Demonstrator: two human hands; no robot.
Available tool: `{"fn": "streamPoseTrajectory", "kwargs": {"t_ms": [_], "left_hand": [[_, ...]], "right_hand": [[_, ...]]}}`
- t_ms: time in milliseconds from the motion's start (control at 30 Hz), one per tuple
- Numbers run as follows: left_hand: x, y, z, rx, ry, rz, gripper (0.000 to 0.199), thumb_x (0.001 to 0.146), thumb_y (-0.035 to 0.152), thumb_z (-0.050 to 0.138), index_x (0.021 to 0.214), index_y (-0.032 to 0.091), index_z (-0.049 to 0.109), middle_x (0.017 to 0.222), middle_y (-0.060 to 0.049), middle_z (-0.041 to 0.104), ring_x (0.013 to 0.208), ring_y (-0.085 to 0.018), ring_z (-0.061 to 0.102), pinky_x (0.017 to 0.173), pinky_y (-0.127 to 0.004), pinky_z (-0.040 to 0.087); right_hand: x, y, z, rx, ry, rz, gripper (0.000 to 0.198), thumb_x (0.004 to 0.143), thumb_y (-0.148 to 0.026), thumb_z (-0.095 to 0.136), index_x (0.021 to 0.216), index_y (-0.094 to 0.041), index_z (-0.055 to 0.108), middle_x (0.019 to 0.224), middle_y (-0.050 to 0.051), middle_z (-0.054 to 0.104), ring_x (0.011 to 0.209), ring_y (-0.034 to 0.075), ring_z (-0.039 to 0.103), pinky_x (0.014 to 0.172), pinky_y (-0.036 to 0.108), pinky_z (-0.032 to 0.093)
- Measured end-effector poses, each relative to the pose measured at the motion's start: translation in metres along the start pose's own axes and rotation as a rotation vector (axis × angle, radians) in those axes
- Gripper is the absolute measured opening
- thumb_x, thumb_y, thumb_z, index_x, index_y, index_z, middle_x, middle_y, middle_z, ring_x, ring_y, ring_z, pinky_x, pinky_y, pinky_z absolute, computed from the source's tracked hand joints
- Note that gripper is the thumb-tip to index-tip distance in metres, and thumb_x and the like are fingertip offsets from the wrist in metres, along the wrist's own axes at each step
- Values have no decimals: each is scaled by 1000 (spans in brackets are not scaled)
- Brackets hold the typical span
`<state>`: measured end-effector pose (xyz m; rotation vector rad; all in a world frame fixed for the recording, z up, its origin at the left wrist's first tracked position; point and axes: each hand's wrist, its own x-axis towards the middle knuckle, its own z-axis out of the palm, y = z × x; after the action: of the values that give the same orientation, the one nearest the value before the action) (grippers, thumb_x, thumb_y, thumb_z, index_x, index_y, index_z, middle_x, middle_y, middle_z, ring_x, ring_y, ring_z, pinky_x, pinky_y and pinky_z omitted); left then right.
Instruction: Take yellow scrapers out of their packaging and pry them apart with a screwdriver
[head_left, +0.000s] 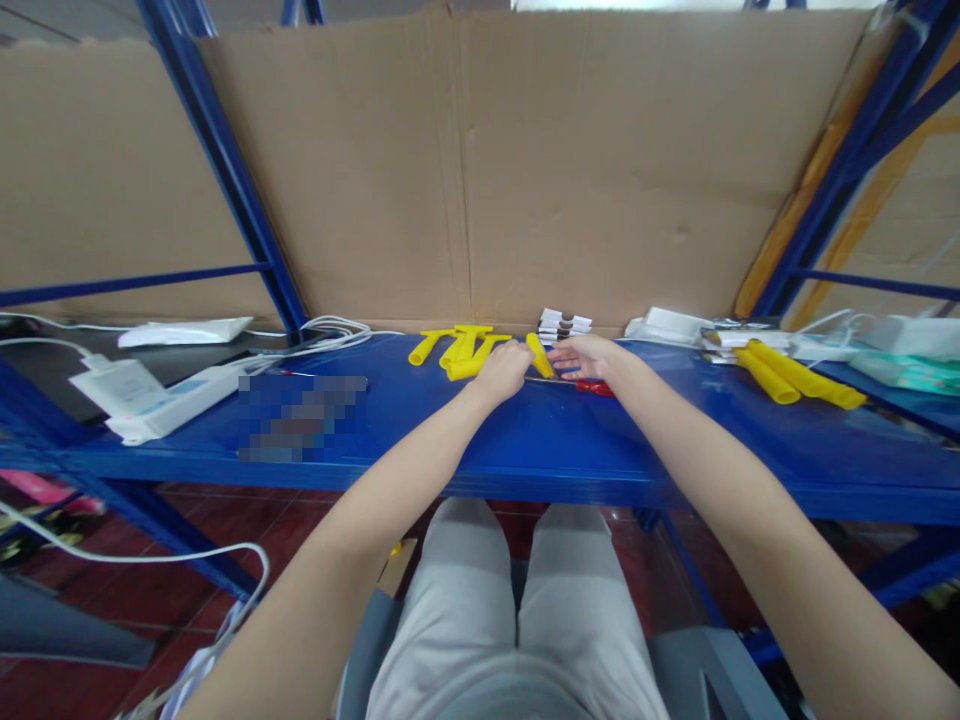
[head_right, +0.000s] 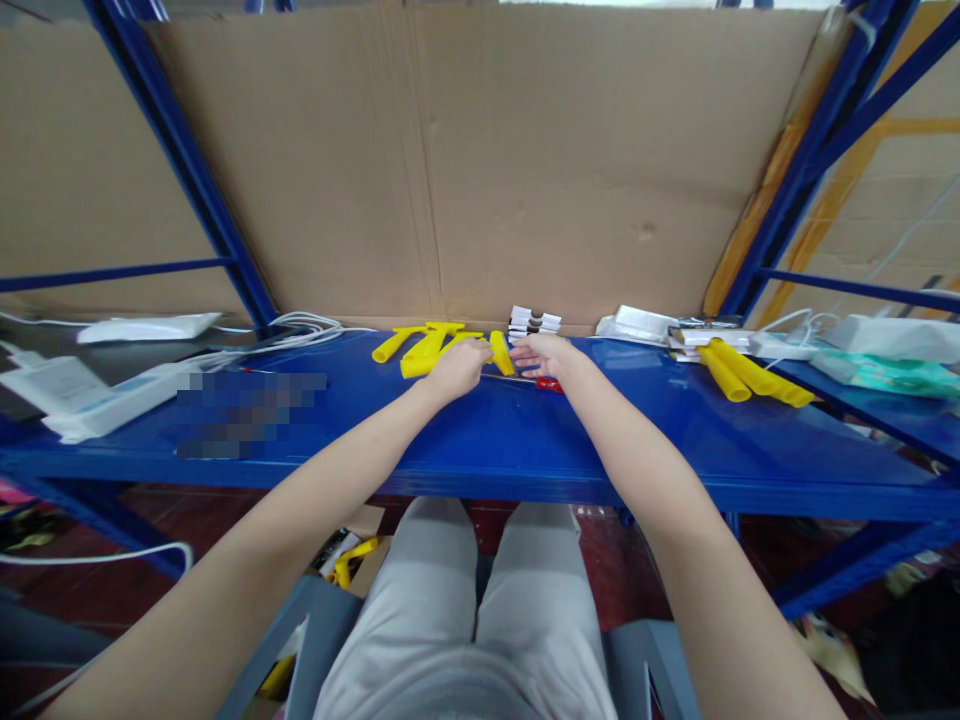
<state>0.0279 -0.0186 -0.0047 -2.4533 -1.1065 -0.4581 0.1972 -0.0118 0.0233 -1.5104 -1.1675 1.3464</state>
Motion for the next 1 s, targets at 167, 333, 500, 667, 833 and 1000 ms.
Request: {"fn": "streamPoseTrajectory", "kwargs": {"t_ms": [167,333,500,667,833,1000], "left_hand": [[0,1,1,-60,49,-53,34,83,1,39,99,9,68,105,-15,68,100,-23,62,89,-36,48],[1,2,4,-112,96,-46,32,84,3,41,99,11,68,104,-13,69,98,-22,63,88,-35,48],[2,2,7,-159,113,-32,32,83,2,43,100,10,69,105,-13,70,99,-22,63,91,-35,48],[3,-1,12,-154,130,-29,35,82,2,45,105,14,68,108,-10,70,103,-21,63,96,-37,46],[4,-1,10,-190,126,-33,39,82,2,47,114,11,65,114,-13,68,107,-21,62,98,-35,45],[1,2,3,-194,105,-31,46,82,0,43,121,15,63,115,-11,67,108,-21,60,97,-36,45]], "right_hand": [[0,-2,-3,70,-27,11,18,88,-17,52,71,-17,57,71,2,63,66,11,55,70,26,45],[1,-3,-3,58,-31,-18,10,84,-18,57,74,-18,60,67,2,65,63,13,56,68,27,45],[2,-2,2,4,-26,-62,11,85,-12,55,76,-18,59,62,0,63,60,11,56,65,24,45],[-1,-3,5,14,36,-74,14,84,-7,54,73,-17,57,60,-1,61,58,9,54,62,21,43],[-4,-4,6,13,88,-105,12,82,-8,56,73,-17,57,60,-2,59,57,10,51,64,23,44],[-5,-7,6,77,92,-156,13,83,-8,54,74,-16,59,65,-1,62,62,9,54,65,23,44]]}}
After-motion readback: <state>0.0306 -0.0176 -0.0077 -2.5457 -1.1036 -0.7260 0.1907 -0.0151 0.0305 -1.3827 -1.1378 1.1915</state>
